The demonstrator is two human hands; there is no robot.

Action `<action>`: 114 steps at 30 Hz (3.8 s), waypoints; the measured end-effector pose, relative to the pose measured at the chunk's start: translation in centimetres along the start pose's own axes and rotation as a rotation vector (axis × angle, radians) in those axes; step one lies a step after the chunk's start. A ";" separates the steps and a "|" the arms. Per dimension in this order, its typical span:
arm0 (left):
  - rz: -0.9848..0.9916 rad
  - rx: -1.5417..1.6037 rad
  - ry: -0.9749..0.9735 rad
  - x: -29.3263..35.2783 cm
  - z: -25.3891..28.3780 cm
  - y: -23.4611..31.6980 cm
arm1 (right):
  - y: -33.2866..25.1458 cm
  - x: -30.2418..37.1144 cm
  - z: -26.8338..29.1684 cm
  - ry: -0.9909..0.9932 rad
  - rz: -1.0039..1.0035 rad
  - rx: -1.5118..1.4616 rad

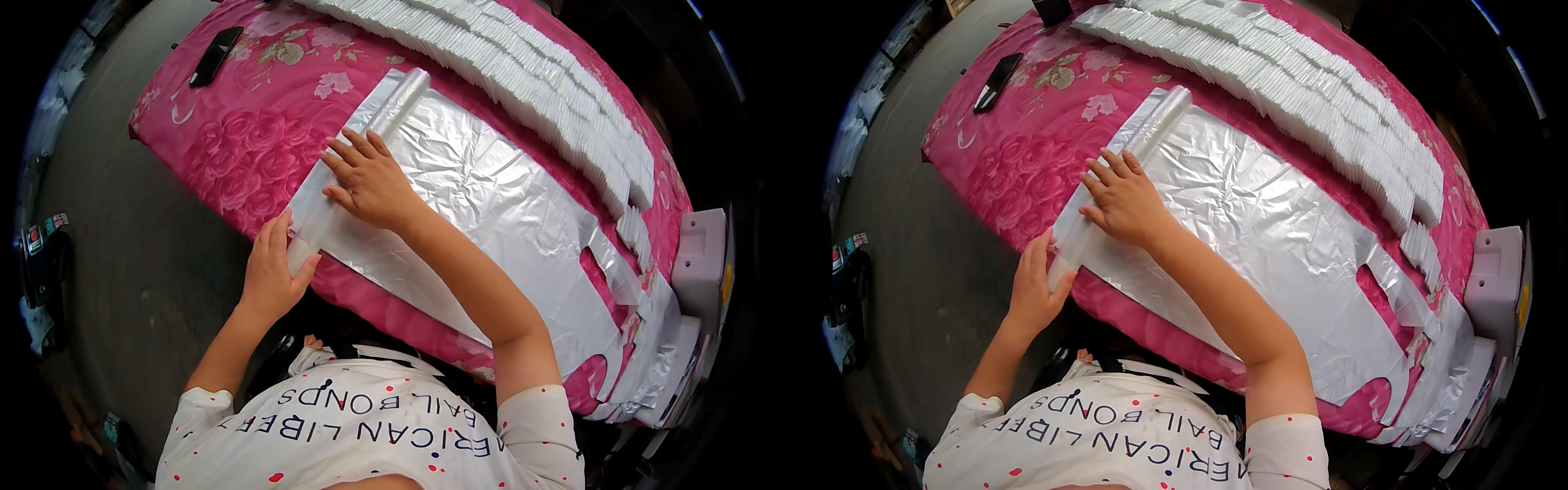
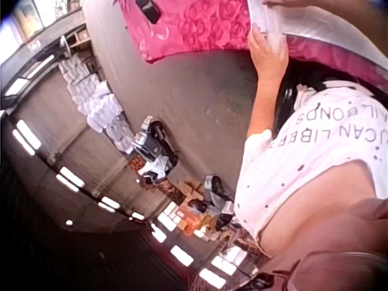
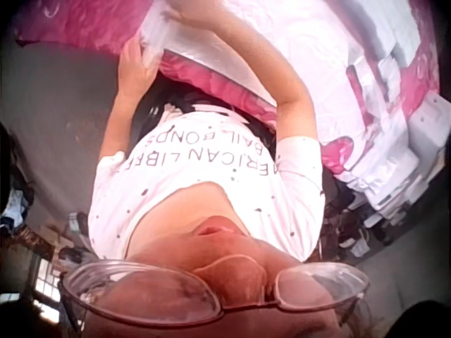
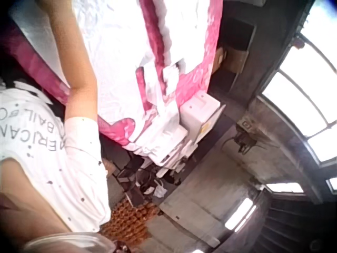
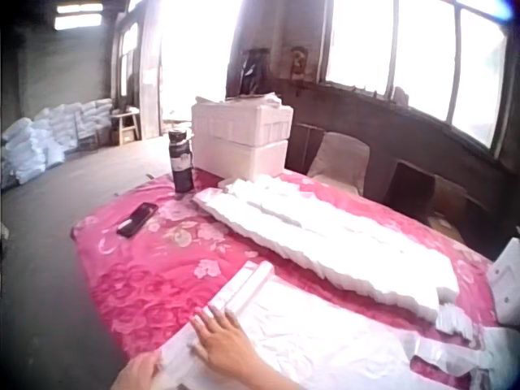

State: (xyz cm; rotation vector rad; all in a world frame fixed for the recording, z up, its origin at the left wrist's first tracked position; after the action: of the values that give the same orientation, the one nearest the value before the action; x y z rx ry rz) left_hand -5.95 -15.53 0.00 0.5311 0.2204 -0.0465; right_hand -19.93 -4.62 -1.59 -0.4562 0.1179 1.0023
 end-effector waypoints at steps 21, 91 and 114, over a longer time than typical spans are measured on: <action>0.533 1.362 -0.744 0.3 -7.7 8.2 | 0.7 11.6 5.3 0.766 -0.858 -1.610; -1.245 0.214 -0.636 0.1 -13.2 20.1 | 18.6 31.8 15.5 0.297 -1.108 -0.654; -1.019 -0.001 -0.672 6.0 -15.1 20.3 | 1.0 30.3 13.7 0.248 -0.681 0.142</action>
State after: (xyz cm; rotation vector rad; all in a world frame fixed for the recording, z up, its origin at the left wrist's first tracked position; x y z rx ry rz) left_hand -1.04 9.67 -3.96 0.3312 -0.1882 -1.1977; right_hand -5.89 25.43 1.26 -0.4446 0.2358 0.2648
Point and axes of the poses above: each hand's wrist, its own x-axis away from the middle knuckle, its own z-axis out of the back of the hand, y = z × x, the point moved 6 cm from there along -x, towards the middle knuckle, and after that the axes turned 3 degrees about x, right-handed, at the moved point
